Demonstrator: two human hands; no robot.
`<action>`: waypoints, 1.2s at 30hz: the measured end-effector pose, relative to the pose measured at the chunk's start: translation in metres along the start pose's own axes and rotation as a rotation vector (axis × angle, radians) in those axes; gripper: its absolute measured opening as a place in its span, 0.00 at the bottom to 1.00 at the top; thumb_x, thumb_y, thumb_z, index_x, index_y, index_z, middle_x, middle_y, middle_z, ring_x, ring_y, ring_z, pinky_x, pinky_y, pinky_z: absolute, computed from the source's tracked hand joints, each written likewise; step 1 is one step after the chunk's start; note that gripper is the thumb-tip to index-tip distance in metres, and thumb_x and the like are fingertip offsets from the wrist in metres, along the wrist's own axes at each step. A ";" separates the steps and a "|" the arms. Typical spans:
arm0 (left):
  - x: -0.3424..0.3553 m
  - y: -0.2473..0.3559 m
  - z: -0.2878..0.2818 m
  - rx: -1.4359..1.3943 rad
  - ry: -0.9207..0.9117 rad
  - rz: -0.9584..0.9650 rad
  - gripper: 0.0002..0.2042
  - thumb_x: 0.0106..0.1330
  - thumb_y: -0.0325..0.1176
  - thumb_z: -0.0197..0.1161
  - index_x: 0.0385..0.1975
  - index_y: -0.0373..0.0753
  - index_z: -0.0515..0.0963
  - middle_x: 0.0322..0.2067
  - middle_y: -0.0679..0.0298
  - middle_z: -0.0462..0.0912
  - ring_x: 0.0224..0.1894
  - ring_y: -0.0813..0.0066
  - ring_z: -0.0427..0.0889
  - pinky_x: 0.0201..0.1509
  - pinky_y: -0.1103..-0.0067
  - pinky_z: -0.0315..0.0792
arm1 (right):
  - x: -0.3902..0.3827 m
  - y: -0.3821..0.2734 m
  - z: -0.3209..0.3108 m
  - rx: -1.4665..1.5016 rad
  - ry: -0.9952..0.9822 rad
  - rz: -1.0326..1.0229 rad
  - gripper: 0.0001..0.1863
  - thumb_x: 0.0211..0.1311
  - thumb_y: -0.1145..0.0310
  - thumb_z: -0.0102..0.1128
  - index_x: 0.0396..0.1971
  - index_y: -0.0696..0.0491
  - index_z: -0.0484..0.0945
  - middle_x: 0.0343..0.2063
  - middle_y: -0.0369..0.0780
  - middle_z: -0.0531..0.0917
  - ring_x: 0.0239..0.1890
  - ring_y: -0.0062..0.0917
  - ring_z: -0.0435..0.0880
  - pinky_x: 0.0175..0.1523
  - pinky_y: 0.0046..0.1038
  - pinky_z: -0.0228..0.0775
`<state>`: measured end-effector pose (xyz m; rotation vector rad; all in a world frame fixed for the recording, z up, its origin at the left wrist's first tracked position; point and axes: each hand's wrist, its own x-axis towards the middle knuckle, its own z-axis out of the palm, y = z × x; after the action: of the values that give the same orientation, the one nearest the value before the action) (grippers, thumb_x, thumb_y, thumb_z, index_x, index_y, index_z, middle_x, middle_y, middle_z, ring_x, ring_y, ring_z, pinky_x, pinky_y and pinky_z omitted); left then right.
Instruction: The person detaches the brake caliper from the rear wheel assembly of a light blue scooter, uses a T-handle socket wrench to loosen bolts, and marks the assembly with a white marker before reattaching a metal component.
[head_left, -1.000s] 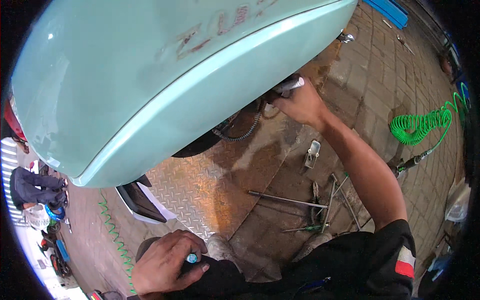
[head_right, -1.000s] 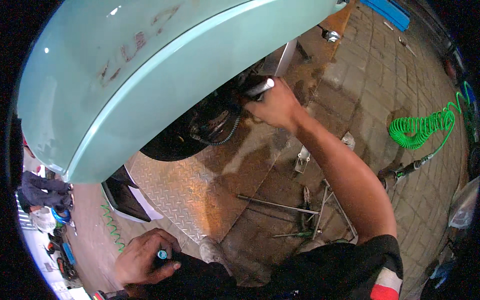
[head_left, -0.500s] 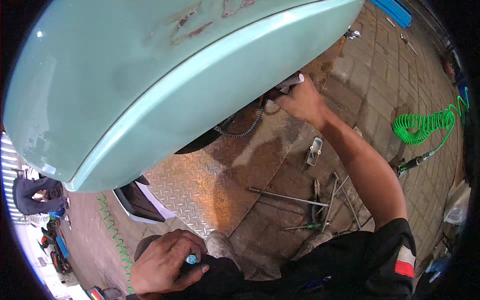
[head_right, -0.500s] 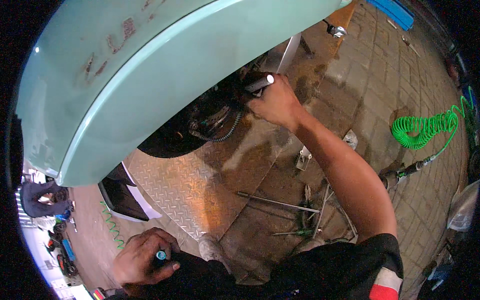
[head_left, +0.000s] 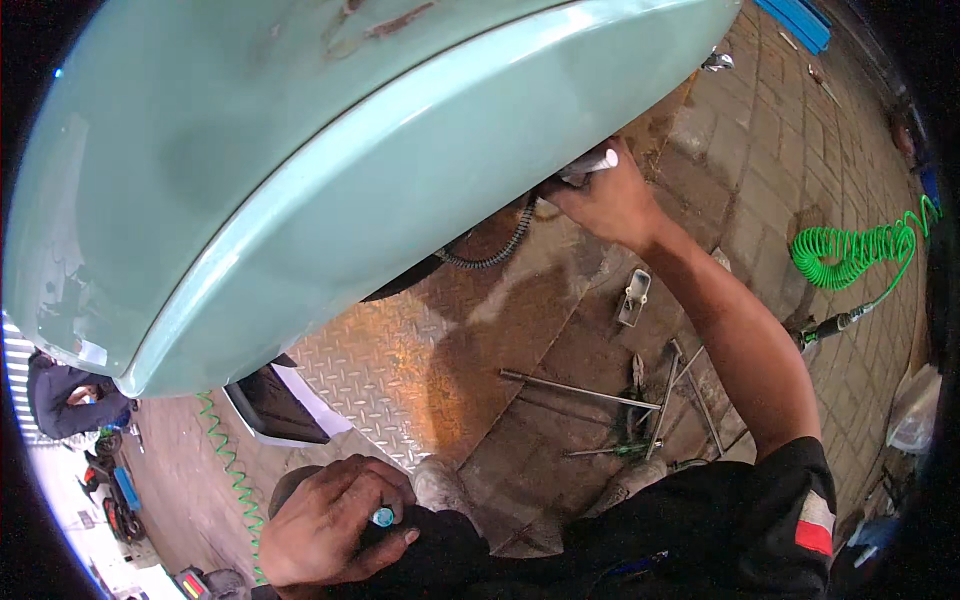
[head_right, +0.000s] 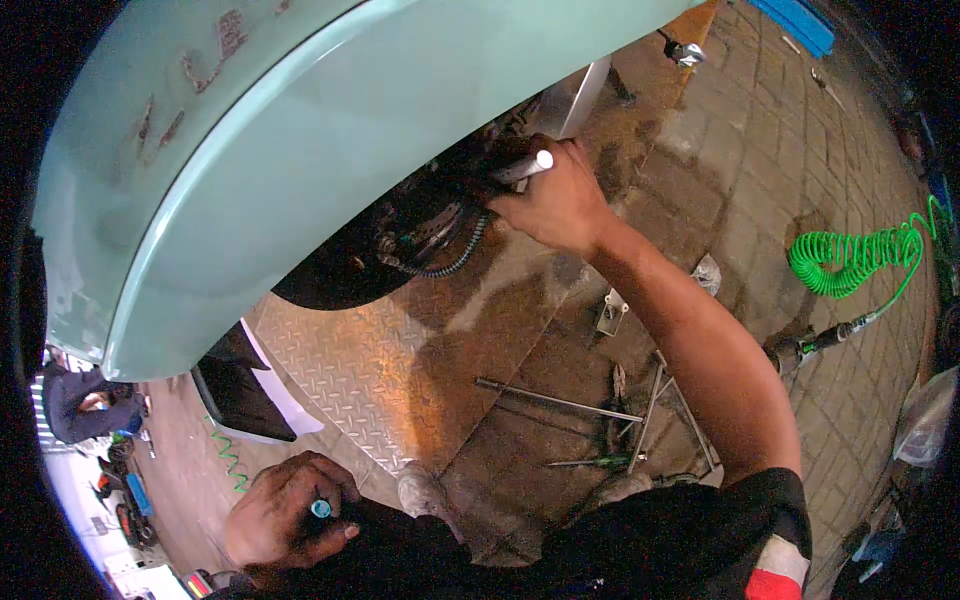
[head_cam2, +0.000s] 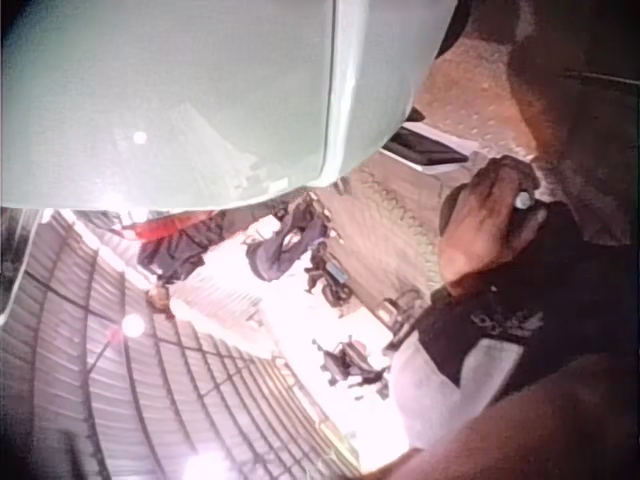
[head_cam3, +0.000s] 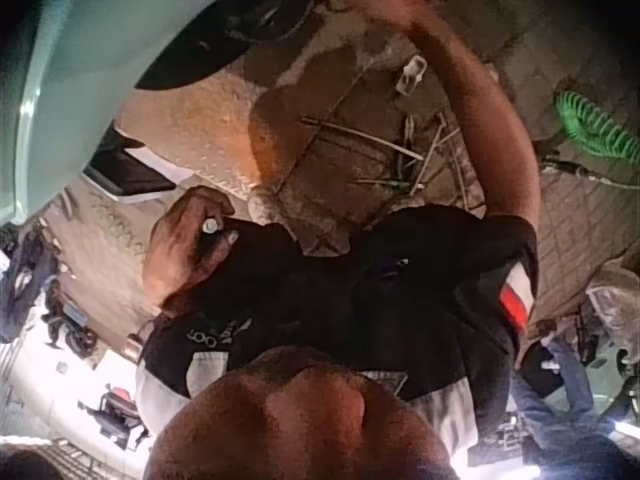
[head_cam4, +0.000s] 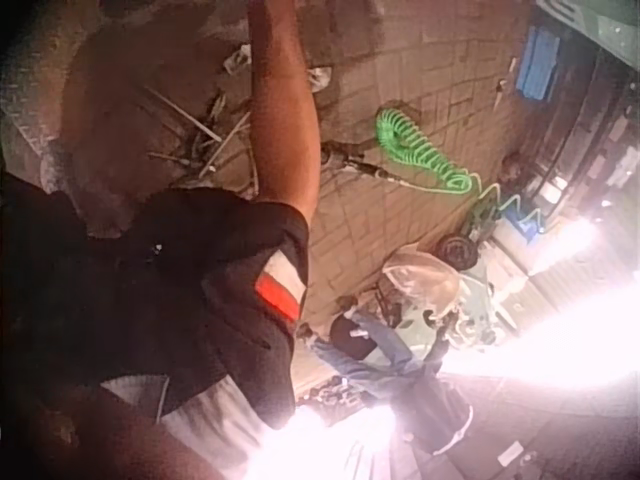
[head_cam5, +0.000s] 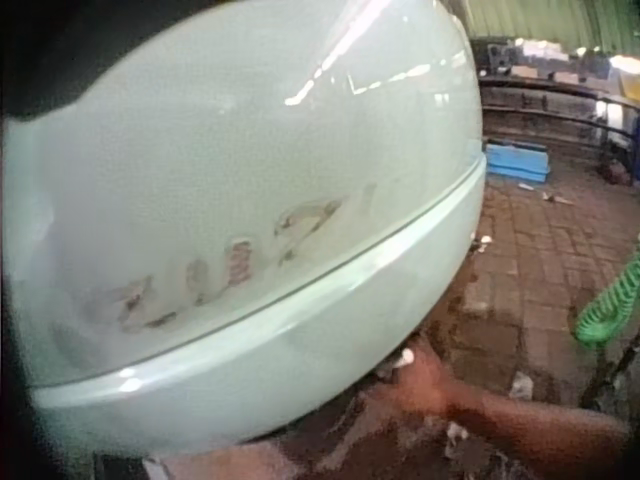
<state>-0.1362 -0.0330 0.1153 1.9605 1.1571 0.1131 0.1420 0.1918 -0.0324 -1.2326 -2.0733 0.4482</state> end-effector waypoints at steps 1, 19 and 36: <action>0.000 0.001 0.000 0.007 -0.004 -0.010 0.16 0.48 0.27 0.70 0.29 0.39 0.67 0.33 0.57 0.79 0.36 0.58 0.79 0.39 0.69 0.73 | -0.002 0.002 0.003 0.000 0.025 0.045 0.20 0.45 0.59 0.64 0.38 0.54 0.80 0.42 0.48 0.80 0.47 0.44 0.75 0.59 0.39 0.62; 0.000 0.001 0.002 0.003 -0.015 -0.024 0.16 0.48 0.28 0.71 0.29 0.40 0.66 0.32 0.57 0.79 0.36 0.59 0.79 0.39 0.70 0.73 | 0.011 0.011 0.005 -0.075 0.037 0.033 0.26 0.44 0.55 0.63 0.44 0.52 0.78 0.46 0.49 0.77 0.53 0.44 0.71 0.63 0.40 0.57; 0.000 0.001 0.001 0.004 -0.035 -0.049 0.17 0.49 0.28 0.71 0.29 0.40 0.65 0.33 0.58 0.79 0.37 0.58 0.79 0.40 0.69 0.73 | 0.007 0.010 0.010 -0.200 0.004 -0.004 0.29 0.43 0.55 0.65 0.47 0.52 0.75 0.47 0.48 0.76 0.53 0.43 0.71 0.61 0.42 0.58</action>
<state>-0.1352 -0.0332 0.1153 1.9286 1.1826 0.0501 0.1391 0.2034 -0.0426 -1.3412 -2.1581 0.2405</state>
